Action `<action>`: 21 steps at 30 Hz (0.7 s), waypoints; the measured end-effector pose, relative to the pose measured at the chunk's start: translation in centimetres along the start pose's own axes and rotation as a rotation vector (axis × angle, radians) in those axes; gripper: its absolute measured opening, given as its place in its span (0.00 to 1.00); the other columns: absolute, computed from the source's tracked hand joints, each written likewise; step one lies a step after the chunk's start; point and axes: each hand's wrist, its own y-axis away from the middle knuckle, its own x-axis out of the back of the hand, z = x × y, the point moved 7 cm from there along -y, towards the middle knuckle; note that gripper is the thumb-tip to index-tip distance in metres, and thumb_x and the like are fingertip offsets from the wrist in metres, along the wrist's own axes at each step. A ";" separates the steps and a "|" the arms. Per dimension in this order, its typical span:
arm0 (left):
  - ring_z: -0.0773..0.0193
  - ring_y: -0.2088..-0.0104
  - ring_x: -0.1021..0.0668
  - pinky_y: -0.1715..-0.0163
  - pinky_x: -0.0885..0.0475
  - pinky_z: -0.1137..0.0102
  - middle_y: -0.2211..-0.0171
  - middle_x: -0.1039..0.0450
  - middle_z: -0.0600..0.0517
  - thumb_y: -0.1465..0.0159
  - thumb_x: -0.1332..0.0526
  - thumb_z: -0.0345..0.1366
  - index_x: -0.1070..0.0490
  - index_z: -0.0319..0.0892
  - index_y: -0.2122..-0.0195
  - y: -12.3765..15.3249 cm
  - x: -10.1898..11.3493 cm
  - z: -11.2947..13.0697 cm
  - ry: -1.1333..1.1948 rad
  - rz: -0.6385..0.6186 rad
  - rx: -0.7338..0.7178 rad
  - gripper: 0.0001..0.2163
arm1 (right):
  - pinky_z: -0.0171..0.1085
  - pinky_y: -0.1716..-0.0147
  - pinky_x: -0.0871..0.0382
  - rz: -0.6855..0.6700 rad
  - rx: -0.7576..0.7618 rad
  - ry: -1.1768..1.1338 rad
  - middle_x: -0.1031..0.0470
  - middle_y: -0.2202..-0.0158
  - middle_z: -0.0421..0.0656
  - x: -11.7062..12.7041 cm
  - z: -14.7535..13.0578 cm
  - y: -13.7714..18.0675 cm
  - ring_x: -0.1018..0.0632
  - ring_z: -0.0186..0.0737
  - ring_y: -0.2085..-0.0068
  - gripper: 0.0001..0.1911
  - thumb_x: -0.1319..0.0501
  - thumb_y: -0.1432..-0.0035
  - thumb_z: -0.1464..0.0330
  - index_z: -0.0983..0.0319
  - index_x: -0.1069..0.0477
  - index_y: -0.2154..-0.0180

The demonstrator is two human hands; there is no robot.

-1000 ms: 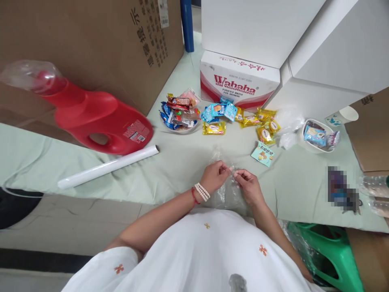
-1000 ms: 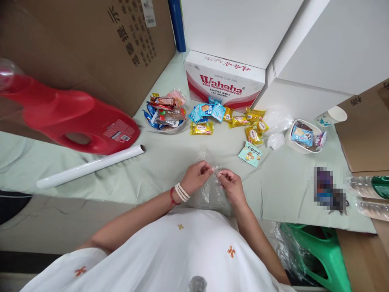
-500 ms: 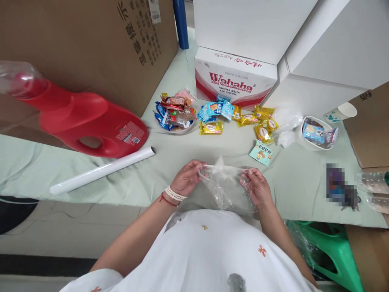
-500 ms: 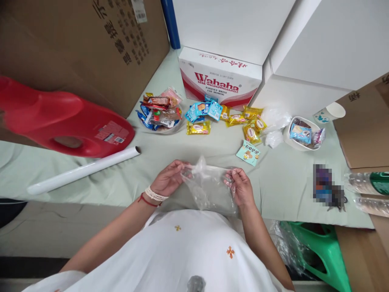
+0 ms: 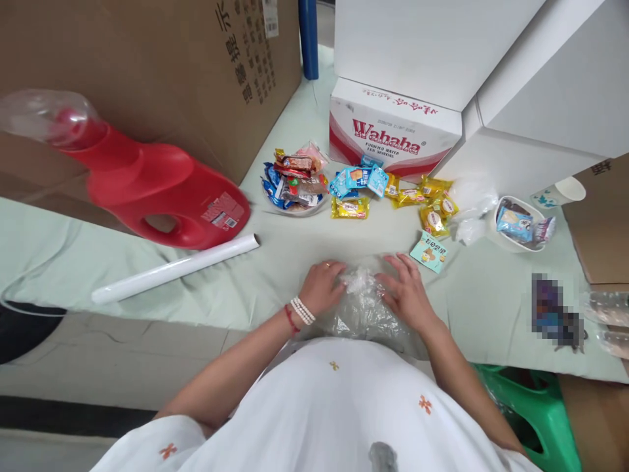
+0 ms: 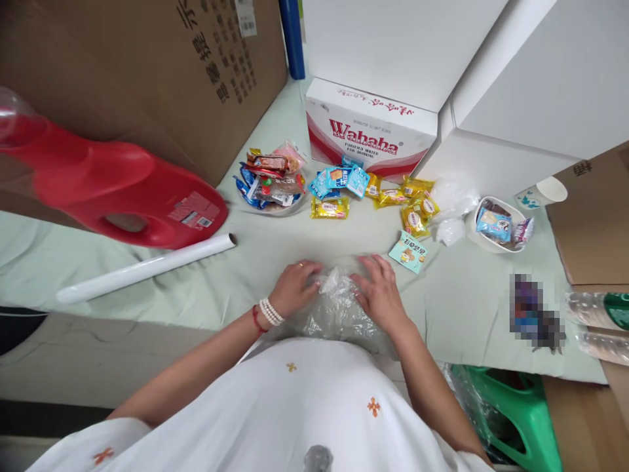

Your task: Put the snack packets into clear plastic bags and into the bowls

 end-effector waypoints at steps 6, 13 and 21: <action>0.70 0.80 0.38 0.77 0.41 0.73 0.82 0.43 0.60 0.34 0.43 0.55 0.28 0.41 0.70 -0.8 -1.1 -0.7 0.518 -0.120 0.125 0.21 | 0.42 0.64 0.23 0.086 -0.350 -0.797 0.24 0.57 0.46 -1.0 3.0 -0.7 0.23 0.41 0.64 0.17 0.38 0.35 0.52 0.59 0.24 0.65; 0.69 0.84 0.40 0.83 0.42 0.72 0.82 0.43 0.60 0.34 0.46 0.57 0.31 0.43 0.67 -1.9 0.4 -4.6 0.679 0.200 0.427 0.21 | 0.32 0.85 0.45 0.260 -0.806 -1.089 0.34 0.76 0.35 -3.3 7.8 0.5 0.38 0.31 0.80 0.25 0.33 0.47 0.44 0.58 0.33 0.68; 0.51 0.50 0.24 0.46 0.30 0.51 0.51 0.26 0.41 0.35 0.39 0.38 0.27 0.41 0.51 -0.2 6.0 -1.4 -0.182 0.626 -0.001 0.13 | 0.43 0.64 0.30 0.135 -0.609 -0.060 0.24 0.67 0.47 1.1 9.8 -1.5 0.24 0.46 0.65 0.21 0.44 0.37 0.52 0.62 0.26 0.57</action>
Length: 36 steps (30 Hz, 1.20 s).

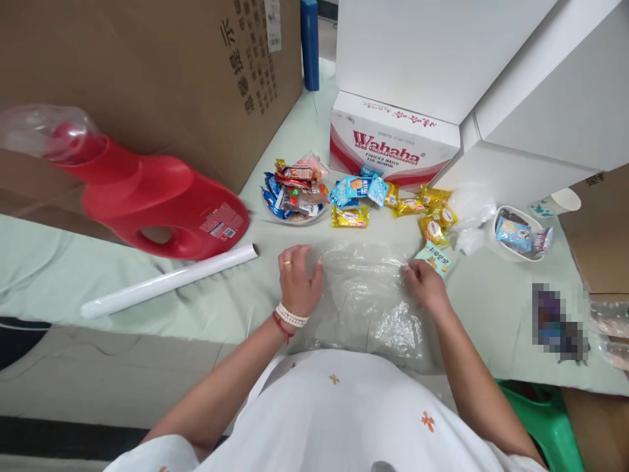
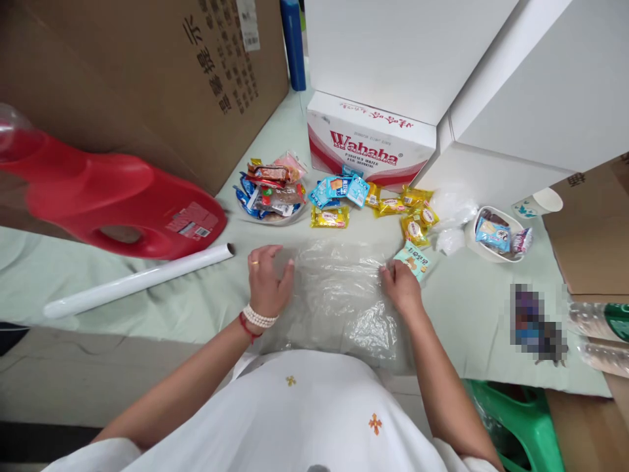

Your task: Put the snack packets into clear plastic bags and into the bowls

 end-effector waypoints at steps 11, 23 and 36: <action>0.50 0.27 0.40 0.28 0.54 0.43 0.26 0.45 0.44 0.27 0.46 0.42 0.41 0.48 0.29 7.1 -4.1 0.2 -0.240 -0.729 -0.453 0.25 | 0.44 0.47 0.30 -0.210 0.579 0.379 0.31 0.36 0.52 -3.0 -17.0 -9.6 0.27 0.52 0.41 0.27 0.39 0.34 0.65 0.61 0.33 0.35; 0.52 0.26 0.43 0.27 0.60 0.46 0.25 0.48 0.45 0.28 0.43 0.47 0.43 0.48 0.28 7.1 -3.8 0.2 -0.182 -0.724 -0.423 0.29 | 0.39 0.55 0.31 -0.277 0.550 0.370 0.23 0.46 0.49 0.3 -15.0 -3.7 0.21 0.51 0.52 0.25 0.38 0.34 0.59 0.57 0.30 0.38; 0.46 0.27 0.41 0.29 0.49 0.42 0.28 0.41 0.42 0.35 0.43 0.35 0.36 0.46 0.32 6.6 1.0 -1.5 -0.028 -0.649 -0.460 0.28 | 0.48 0.44 0.26 -0.350 0.617 0.101 0.33 0.35 0.53 -1.6 -7.5 9.2 0.26 0.51 0.39 0.26 0.42 0.30 0.62 0.55 0.37 0.33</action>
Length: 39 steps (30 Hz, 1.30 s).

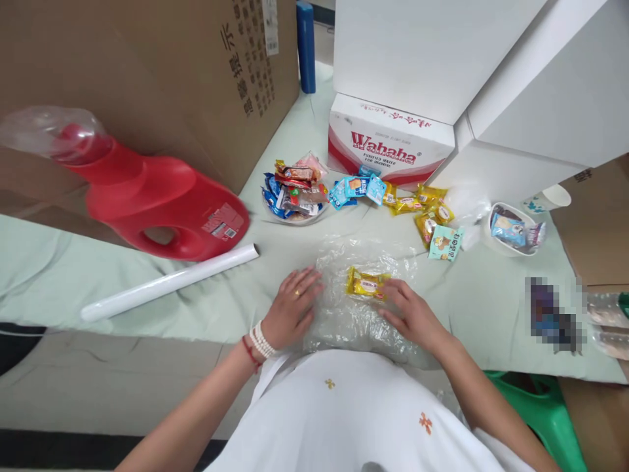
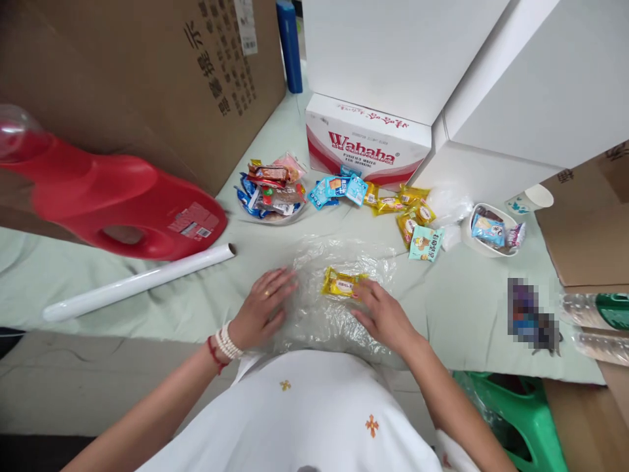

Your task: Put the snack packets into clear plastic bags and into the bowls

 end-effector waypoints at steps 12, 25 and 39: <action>0.58 0.52 0.19 0.49 0.26 0.63 0.58 0.18 0.47 0.29 0.45 0.37 0.24 0.45 0.58 -0.2 0.5 -0.2 0.338 -0.062 0.071 0.09 | 0.45 0.58 0.24 -0.010 -0.010 -0.337 0.20 0.65 0.46 -0.6 2.7 5.0 0.21 0.44 0.62 0.15 0.47 0.27 0.61 0.56 0.22 0.60; 0.47 0.51 0.28 0.47 0.30 0.51 0.55 0.27 0.40 0.34 0.44 0.31 0.24 0.40 0.53 -7.8 5.4 -1.8 -0.138 0.506 0.394 0.12 | 0.46 0.45 0.32 0.057 -0.237 0.334 0.25 0.44 0.54 5.2 8.0 -9.3 0.28 0.55 0.44 0.20 0.42 0.32 0.66 0.63 0.27 0.42; 0.52 0.56 0.21 0.62 0.27 0.63 0.61 0.20 0.43 0.27 0.48 0.34 0.23 0.46 0.45 -9.6 -6.2 5.9 -0.189 -0.171 0.168 0.17 | 0.35 0.60 0.34 -0.099 0.006 0.066 0.22 0.64 0.44 1.8 2.7 -9.2 0.25 0.42 0.61 0.19 0.45 0.32 0.70 0.59 0.20 0.48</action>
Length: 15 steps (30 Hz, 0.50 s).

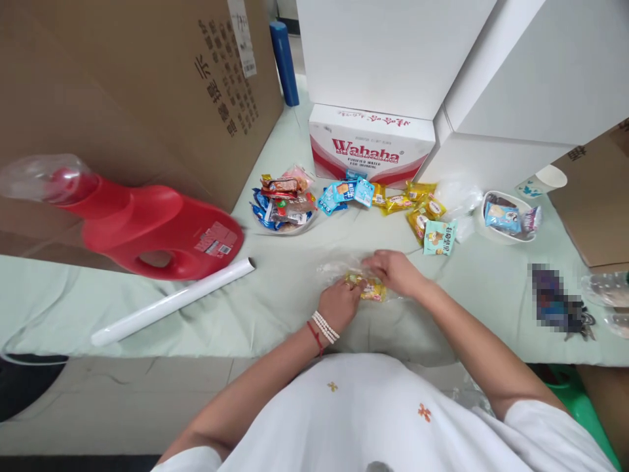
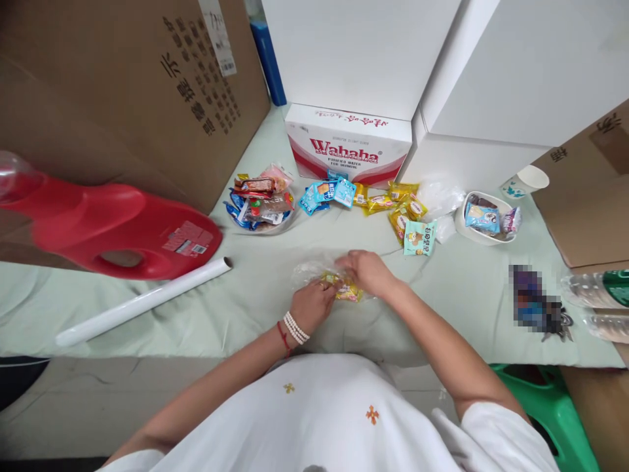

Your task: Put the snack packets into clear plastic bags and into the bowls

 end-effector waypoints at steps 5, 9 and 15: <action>0.54 0.60 0.21 0.60 0.26 0.62 0.63 0.21 0.42 0.30 0.46 0.31 0.20 0.40 0.57 0.8 -0.6 -1.2 0.067 -0.016 -0.014 0.13 | 0.37 0.58 0.35 0.032 0.200 0.076 0.29 0.62 0.46 -4.6 -2.1 5.3 0.30 0.44 0.59 0.25 0.51 0.29 0.76 0.56 0.29 0.37; 0.58 0.65 0.21 0.61 0.26 0.65 0.68 0.21 0.46 0.35 0.45 0.28 0.19 0.43 0.59 3.3 0.7 -2.4 0.372 0.065 -0.199 0.13 | 0.40 0.57 0.34 0.104 0.240 0.107 0.32 0.61 0.46 -6.8 -2.0 6.5 0.34 0.45 0.58 0.29 0.51 0.31 0.80 0.55 0.32 0.35; 0.58 0.60 0.23 0.56 0.26 0.63 0.63 0.24 0.47 0.32 0.46 0.41 0.24 0.42 0.57 5.0 5.4 -9.2 0.604 0.611 0.393 0.13 | 0.42 0.55 0.34 0.134 0.238 0.137 0.34 0.61 0.47 -7.5 -2.3 6.2 0.35 0.47 0.58 0.27 0.50 0.31 0.79 0.57 0.30 0.36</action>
